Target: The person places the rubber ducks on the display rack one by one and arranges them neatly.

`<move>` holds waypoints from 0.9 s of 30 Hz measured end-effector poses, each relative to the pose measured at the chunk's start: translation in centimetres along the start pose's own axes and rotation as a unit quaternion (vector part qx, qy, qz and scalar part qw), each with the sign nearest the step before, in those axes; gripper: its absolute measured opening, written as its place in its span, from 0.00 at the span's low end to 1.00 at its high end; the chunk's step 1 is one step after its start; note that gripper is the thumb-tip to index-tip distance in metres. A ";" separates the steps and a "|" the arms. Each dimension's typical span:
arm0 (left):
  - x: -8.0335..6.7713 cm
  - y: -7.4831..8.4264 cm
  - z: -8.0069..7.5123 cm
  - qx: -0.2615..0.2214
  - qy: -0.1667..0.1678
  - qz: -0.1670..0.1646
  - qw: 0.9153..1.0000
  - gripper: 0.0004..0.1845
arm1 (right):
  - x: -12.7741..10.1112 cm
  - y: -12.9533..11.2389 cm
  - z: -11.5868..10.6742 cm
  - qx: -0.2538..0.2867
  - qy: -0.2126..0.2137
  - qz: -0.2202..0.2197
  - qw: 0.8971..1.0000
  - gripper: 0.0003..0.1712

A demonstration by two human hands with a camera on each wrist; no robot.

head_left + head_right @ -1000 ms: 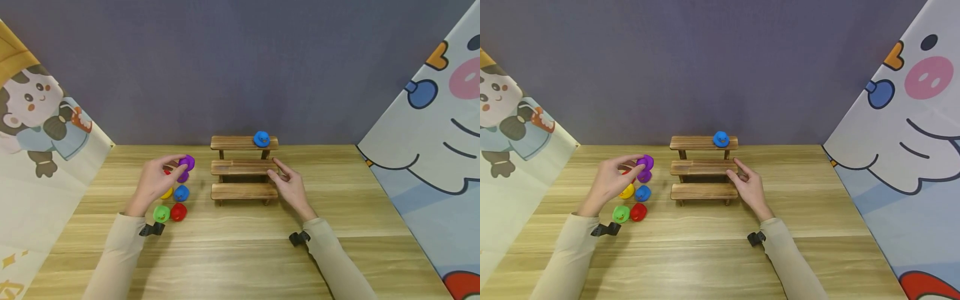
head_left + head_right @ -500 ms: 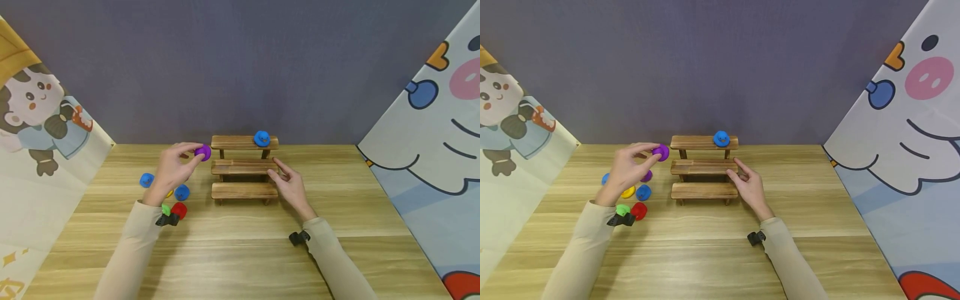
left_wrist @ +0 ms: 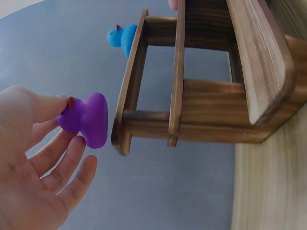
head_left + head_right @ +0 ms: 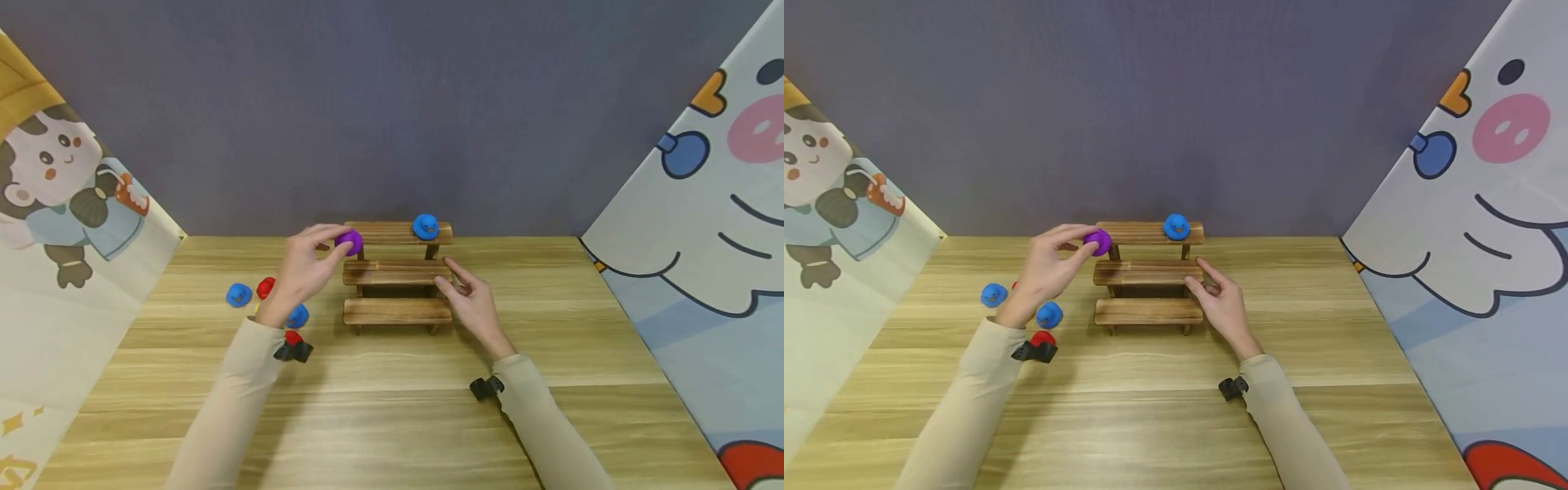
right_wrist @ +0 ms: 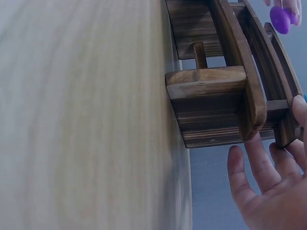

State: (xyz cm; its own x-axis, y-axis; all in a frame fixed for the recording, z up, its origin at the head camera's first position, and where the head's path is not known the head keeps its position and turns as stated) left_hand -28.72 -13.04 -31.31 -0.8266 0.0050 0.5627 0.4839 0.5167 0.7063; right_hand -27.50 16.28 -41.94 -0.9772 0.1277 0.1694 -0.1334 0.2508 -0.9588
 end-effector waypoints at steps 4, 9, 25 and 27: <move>0.5 0.4 1.0 -0.014 -0.009 0.000 1.000 0.16 | 0.0 0.1 0.0 -0.003 0.001 0.001 1.000 0.34; 1.5 1.1 2.5 -0.030 -0.016 0.002 0.999 0.16 | 0.2 0.4 0.0 -0.001 0.002 0.002 1.000 0.34; 3.8 2.6 6.9 0.022 -0.084 0.008 0.996 0.19 | 1.3 3.3 0.0 -0.006 0.011 -0.008 1.000 0.34; 3.8 2.5 7.3 0.030 -0.089 0.007 0.996 0.19 | 1.2 3.3 0.0 -0.003 0.010 -0.012 1.000 0.34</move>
State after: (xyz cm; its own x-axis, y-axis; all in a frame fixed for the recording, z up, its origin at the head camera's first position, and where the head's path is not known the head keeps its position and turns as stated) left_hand -32.77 -5.43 -30.51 -0.8605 0.1619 0.4830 0.4821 0.5650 0.6696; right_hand -29.14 17.26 -44.92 -0.9702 0.1417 0.1963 -0.1550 0.2595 -0.9532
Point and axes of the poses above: each hand's wrist, its own x-axis towards the middle knuckle, its own z-axis out of the palm, y = z × x, the point moved 10 cm from there along x, towards the middle knuckle, and after that the axes turned 11 degrees about y, right-handed, at the moved point
